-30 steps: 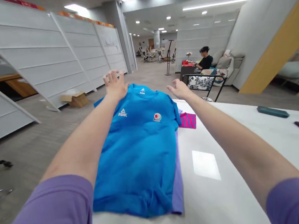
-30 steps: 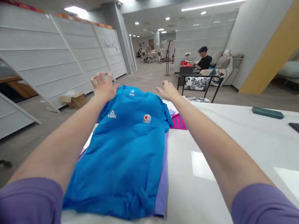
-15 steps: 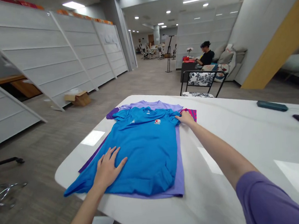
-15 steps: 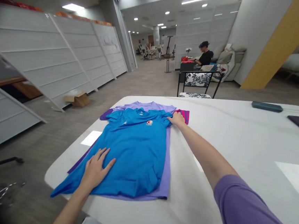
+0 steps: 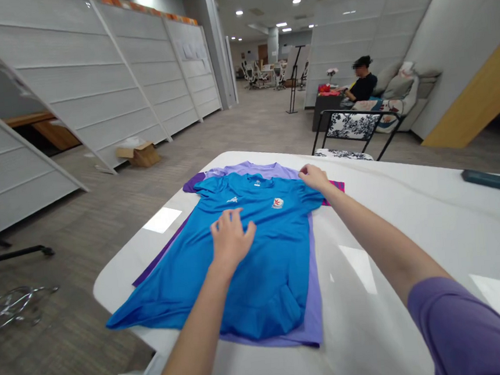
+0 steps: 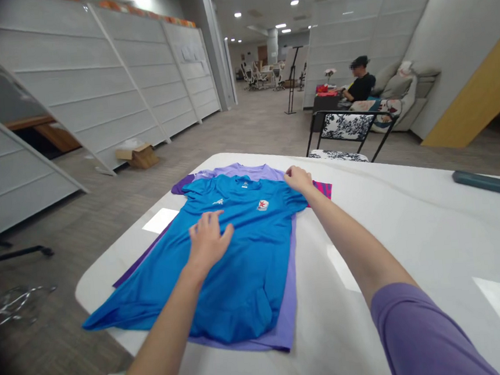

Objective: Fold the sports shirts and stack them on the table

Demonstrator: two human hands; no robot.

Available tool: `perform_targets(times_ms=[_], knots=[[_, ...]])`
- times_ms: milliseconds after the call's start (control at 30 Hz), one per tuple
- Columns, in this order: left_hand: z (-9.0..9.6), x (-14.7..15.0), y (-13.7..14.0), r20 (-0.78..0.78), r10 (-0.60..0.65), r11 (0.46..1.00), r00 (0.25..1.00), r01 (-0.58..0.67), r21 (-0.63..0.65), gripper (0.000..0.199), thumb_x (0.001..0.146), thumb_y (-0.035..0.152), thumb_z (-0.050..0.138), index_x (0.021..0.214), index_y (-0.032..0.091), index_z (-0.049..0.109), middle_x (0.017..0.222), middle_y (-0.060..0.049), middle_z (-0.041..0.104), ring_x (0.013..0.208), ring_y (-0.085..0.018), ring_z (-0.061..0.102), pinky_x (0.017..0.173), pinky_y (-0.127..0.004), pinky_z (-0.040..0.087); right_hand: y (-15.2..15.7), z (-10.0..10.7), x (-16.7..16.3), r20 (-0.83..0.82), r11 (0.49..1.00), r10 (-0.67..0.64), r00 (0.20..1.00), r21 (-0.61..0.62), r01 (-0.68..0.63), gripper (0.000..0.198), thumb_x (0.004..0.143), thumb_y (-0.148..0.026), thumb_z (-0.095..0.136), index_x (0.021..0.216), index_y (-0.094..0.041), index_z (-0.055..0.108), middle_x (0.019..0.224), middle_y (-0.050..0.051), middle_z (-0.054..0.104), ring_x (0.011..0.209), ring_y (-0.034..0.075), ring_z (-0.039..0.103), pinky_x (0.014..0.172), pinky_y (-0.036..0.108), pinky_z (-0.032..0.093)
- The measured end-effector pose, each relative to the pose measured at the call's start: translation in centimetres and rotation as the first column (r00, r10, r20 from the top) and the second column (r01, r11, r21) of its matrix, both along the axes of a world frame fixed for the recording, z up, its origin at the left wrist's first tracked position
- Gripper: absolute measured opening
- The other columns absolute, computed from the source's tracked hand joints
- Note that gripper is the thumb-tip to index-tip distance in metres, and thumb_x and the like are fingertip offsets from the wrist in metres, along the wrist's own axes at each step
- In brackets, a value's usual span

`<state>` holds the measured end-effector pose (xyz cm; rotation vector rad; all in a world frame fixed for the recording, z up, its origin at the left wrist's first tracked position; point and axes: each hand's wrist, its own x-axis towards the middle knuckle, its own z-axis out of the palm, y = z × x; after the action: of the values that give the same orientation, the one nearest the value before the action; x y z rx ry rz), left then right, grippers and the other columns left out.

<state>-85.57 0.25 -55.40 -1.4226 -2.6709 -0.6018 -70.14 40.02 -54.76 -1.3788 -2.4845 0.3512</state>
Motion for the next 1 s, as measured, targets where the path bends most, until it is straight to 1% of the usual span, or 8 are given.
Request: perform_targets(times_ms=[100, 200, 367, 500, 633, 800, 900, 1000], knots=[[-1.6, 3.4, 6.7, 0.063, -0.070, 0.993, 0.996, 0.063, 0.100, 0.048, 0.109, 0.047, 0.057, 0.149, 0.021, 0.063, 0.150, -0.017, 0.066, 0.142, -0.033, 0.060, 0.121, -0.051, 0.044, 0.5, -1.3, -6.7, 0.094, 0.995, 0.095, 0.991, -0.025, -0.093, 0.044, 0.105, -0.051, 0.060, 0.133, -0.022, 0.077, 0.142, 0.017, 0.075, 0.134, 0.038, 0.066, 0.117, 0.055, 0.047], [-5.0, 4.4, 8.9, 0.050, -0.152, 0.982, 0.987, 0.145, 0.120, 0.049, 0.107, 0.048, 0.062, 0.147, 0.020, 0.063, 0.151, -0.018, 0.065, 0.145, -0.034, 0.057, 0.126, -0.052, 0.041, 1.6, -3.4, -11.5, 0.170, 0.996, 0.084, 0.982, -0.033, -0.080, 0.051, 0.100, -0.060, 0.067, 0.132, -0.021, 0.080, 0.147, 0.020, 0.072, 0.137, 0.041, 0.065, 0.117, 0.056, 0.047], [-7.7, 2.9, 9.0, 0.066, -0.164, 0.976, 0.984, 0.152, 0.156, 0.060, 0.107, 0.061, 0.060, 0.150, 0.019, 0.062, 0.161, -0.019, 0.060, 0.156, -0.037, 0.049, 0.133, -0.058, 0.035, 4.1, -6.2, -15.1, 0.206, 0.984, 0.158, 0.966, -0.115, -0.137, 0.035, 0.089, -0.055, 0.083, 0.110, -0.026, 0.082, 0.126, 0.011, 0.081, 0.125, 0.036, 0.070, 0.113, 0.051, 0.050], [-7.3, 1.9, 9.5, 0.054, -0.176, 0.962, 0.983, 0.160, 0.219, 0.062, 0.110, 0.062, 0.054, 0.156, 0.020, 0.060, 0.165, -0.016, 0.058, 0.166, -0.033, 0.039, 0.140, -0.057, 0.025, 6.7, -6.7, -15.8, 0.113, 0.992, 0.123, 0.986, -0.056, -0.117, 0.032, 0.105, -0.046, 0.062, 0.126, -0.024, 0.072, 0.130, 0.011, 0.080, 0.118, 0.029, 0.071, 0.103, 0.040, 0.054], [-7.8, 1.8, 9.5, 0.099, -0.229, 0.962, 0.968, 0.210, 0.174, 0.069, 0.108, 0.067, 0.054, 0.158, 0.020, 0.061, 0.166, -0.016, 0.059, 0.166, -0.035, 0.040, 0.140, -0.060, 0.025, 8.4, -7.4, -15.2, 0.039, 0.999, 0.033, 0.999, -0.025, -0.032, 0.030, 0.107, -0.044, 0.059, 0.128, -0.023, 0.066, 0.127, 0.014, 0.079, 0.116, 0.031, 0.070, 0.101, 0.041, 0.054], [-8.6, 2.0, 9.0, 0.139, -0.285, 0.958, 0.948, 0.277, 0.073, 0.093, 0.101, 0.084, 0.050, 0.166, 0.018, 0.057, 0.177, -0.015, 0.048, 0.172, -0.038, 0.030, 0.143, -0.065, 0.020, 6.5, -8.7, -16.7, 0.062, 0.998, 0.005, 0.998, 0.057, -0.009, 0.038, 0.104, -0.049, 0.063, 0.129, -0.021, 0.067, 0.141, 0.021, 0.069, 0.133, 0.039, 0.060, 0.114, 0.056, 0.046], [-8.6, 1.9, 8.8, 0.151, -0.294, 0.956, 0.944, 0.292, 0.040, 0.098, 0.101, 0.087, 0.043, 0.171, 0.020, 0.052, 0.182, -0.012, 0.040, 0.175, -0.038, 0.021, 0.144, -0.066, 0.015, 4.3, -8.9, -20.1, 0.027, 0.979, 0.094, 0.995, 0.179, -0.097, 0.046, 0.109, -0.055, 0.053, 0.137, -0.022, 0.067, 0.150, 0.020, 0.063, 0.143, 0.040, 0.050, 0.121, 0.060, 0.038], [-8.7, 1.5, 8.8, 0.167, -0.302, 0.953, 0.938, 0.304, 0.019, 0.100, 0.101, 0.088, 0.039, 0.174, 0.021, 0.048, 0.184, -0.011, 0.037, 0.176, -0.038, 0.017, 0.144, -0.067, 0.012, 2.6, -9.1, -24.5, 0.063, 0.977, 0.171, 0.983, 0.119, -0.177, 0.053, 0.109, -0.063, 0.050, 0.142, -0.027, 0.070, 0.153, 0.017, 0.061, 0.146, 0.040, 0.045, 0.123, 0.060, 0.034]])
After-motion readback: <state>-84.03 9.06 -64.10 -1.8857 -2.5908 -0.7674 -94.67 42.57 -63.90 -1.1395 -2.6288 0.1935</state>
